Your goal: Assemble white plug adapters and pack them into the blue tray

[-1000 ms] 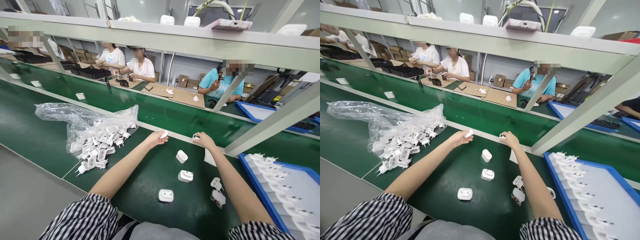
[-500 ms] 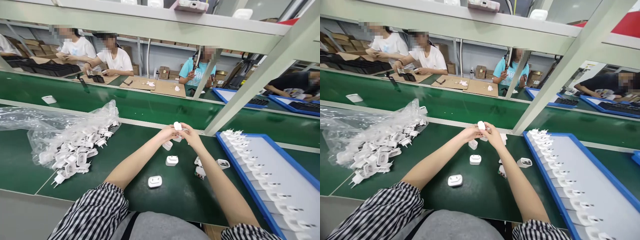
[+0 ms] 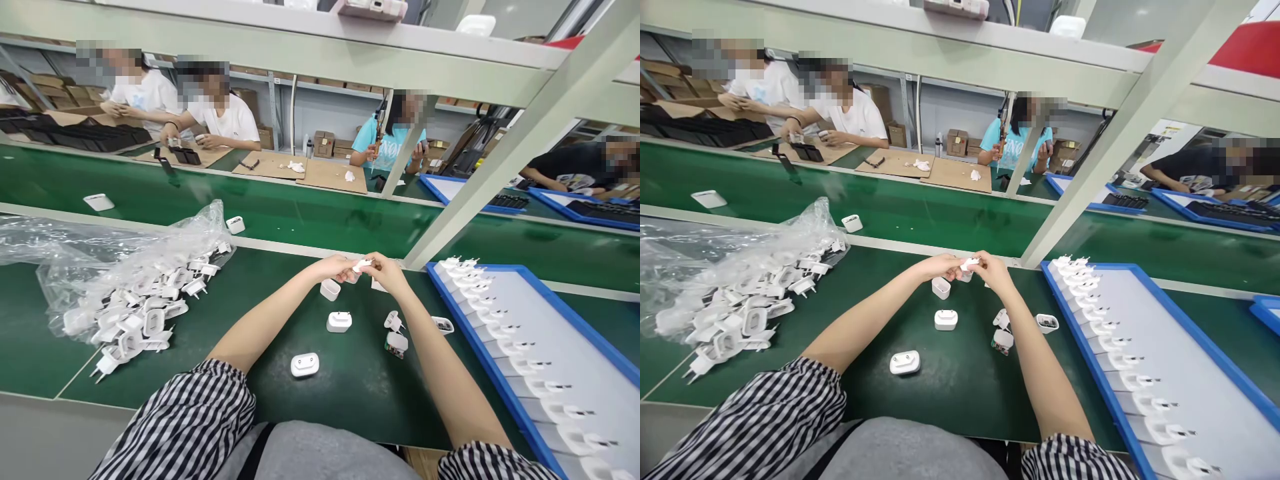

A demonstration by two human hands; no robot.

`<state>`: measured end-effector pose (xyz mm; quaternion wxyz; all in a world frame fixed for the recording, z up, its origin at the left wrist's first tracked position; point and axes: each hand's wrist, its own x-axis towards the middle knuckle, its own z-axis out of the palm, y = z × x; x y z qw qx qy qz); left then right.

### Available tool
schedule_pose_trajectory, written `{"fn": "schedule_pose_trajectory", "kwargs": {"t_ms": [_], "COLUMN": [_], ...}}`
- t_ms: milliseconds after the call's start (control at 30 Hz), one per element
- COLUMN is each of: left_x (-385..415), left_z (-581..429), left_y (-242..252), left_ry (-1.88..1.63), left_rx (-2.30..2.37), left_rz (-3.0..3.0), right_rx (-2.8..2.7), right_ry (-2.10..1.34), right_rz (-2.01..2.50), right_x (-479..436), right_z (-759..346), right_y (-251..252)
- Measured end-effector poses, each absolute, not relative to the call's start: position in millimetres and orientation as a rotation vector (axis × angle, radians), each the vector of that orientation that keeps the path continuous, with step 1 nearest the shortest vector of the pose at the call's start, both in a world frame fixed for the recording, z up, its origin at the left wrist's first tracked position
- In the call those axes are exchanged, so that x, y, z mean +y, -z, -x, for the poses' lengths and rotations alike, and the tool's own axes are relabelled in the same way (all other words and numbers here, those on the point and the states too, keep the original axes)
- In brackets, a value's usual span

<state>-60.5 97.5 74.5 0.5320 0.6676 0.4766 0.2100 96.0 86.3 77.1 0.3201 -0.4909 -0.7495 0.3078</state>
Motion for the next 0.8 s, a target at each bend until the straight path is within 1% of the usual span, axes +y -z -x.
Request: {"fn": "schedule_pose_trajectory", "kwargs": {"t_ms": [67,100,167,267,367,467,633,800], "left_x": [104,108,113,117,118,119,120,118], "left_z": [64,66,71,74,66,54,50,57], "left_y": [-72,-71,-68,-62,-56,-52,-49,-48], "left_ry": [-0.48,-0.49,-0.511,-0.455,-0.384,-0.391,-0.424,-0.442], "left_rx": [1.306,1.366,1.399,1.286,1.124,1.164,1.227,1.261], "left_rz": [-1.745,-1.789,-1.821,-1.93,-2.093,-2.152,-2.124,-2.066], "right_rx": [-1.939,-1.908,-1.815,-1.677,-1.613,-1.554,-1.545,-1.657], "right_ry": [-0.641,-0.624,-0.752,-1.002,-1.07,-1.109,-1.027,-0.889], "right_rz": [1.34,1.352,1.358,1.309,1.235,1.152,1.237,1.335], "right_x": [90,91,93,95,98,100,104,107], "right_z": [-96,-96,-95,-96,-98,-100,-100,-95], "right_y": [-72,-69,-63,-58,-55,-50,-40,-56]}}
